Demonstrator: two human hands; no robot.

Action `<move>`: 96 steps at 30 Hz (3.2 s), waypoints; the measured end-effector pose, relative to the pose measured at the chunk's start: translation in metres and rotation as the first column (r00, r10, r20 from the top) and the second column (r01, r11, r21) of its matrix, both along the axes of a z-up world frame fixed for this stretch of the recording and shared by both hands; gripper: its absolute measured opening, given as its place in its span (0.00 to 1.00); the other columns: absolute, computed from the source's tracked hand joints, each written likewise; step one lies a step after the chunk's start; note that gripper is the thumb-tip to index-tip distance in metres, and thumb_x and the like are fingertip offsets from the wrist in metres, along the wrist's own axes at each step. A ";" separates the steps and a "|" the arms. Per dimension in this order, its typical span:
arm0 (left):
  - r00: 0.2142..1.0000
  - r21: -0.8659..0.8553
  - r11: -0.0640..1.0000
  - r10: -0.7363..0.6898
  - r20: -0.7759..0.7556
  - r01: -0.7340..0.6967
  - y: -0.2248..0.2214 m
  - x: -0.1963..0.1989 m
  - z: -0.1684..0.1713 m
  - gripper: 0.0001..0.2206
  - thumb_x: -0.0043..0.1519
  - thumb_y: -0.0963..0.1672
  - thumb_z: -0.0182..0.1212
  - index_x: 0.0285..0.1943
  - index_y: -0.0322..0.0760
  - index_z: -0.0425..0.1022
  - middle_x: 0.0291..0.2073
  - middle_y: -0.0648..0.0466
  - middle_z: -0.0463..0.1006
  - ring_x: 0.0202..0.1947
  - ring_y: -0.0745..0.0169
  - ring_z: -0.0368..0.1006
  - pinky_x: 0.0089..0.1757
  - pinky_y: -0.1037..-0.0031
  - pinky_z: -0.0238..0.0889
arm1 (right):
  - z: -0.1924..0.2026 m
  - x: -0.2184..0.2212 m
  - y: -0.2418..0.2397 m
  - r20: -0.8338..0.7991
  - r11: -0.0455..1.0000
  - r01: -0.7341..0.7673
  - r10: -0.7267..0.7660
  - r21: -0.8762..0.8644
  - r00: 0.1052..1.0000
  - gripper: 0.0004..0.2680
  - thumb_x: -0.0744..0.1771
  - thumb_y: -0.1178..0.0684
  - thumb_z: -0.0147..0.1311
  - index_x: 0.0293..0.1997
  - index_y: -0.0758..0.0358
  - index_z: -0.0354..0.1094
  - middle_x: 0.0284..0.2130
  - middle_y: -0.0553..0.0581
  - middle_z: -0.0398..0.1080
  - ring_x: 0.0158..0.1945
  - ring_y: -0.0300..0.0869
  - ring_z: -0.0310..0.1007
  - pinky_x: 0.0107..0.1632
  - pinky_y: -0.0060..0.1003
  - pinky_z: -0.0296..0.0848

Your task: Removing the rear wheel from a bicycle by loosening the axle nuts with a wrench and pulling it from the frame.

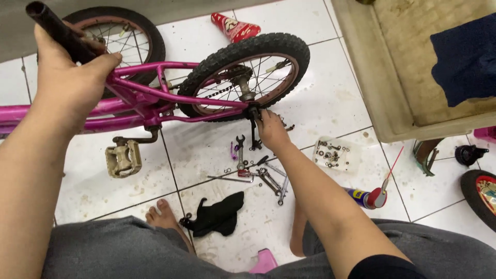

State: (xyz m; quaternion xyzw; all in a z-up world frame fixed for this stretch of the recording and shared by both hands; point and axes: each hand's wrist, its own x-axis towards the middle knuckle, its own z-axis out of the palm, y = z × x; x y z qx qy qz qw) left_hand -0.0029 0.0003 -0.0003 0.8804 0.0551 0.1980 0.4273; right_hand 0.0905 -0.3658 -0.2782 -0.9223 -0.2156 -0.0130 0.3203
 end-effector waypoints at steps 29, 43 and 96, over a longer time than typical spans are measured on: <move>0.998 -0.025 0.999 0.047 -0.030 -0.048 0.006 0.008 -0.006 0.22 0.68 0.36 0.66 0.63 0.35 0.54 0.45 0.49 0.72 0.44 0.58 0.74 0.41 0.70 0.73 | 0.145 0.011 0.003 -0.233 0.460 -0.277 0.152 -0.844 0.961 0.08 0.71 0.49 0.45 0.46 0.50 0.73 0.29 0.49 0.79 0.35 0.47 0.79 0.36 0.42 0.73; 0.999 0.014 0.999 0.045 -0.010 -0.044 0.007 0.007 -0.006 0.22 0.69 0.35 0.65 0.62 0.36 0.54 0.45 0.49 0.71 0.44 0.58 0.75 0.42 0.69 0.75 | 0.132 0.011 0.019 -0.150 0.347 -0.228 0.237 -0.910 0.960 0.06 0.67 0.54 0.53 0.33 0.52 0.77 0.27 0.50 0.79 0.26 0.43 0.76 0.29 0.37 0.70; 1.000 0.002 1.000 -0.017 -0.001 0.017 0.005 0.000 -0.006 0.26 0.71 0.35 0.65 0.68 0.32 0.48 0.49 0.42 0.71 0.45 0.54 0.74 0.40 0.71 0.74 | 0.130 0.038 -0.029 0.148 0.741 -0.188 0.362 -0.645 0.920 0.07 0.66 0.44 0.59 0.43 0.44 0.81 0.41 0.42 0.80 0.40 0.44 0.77 0.45 0.41 0.69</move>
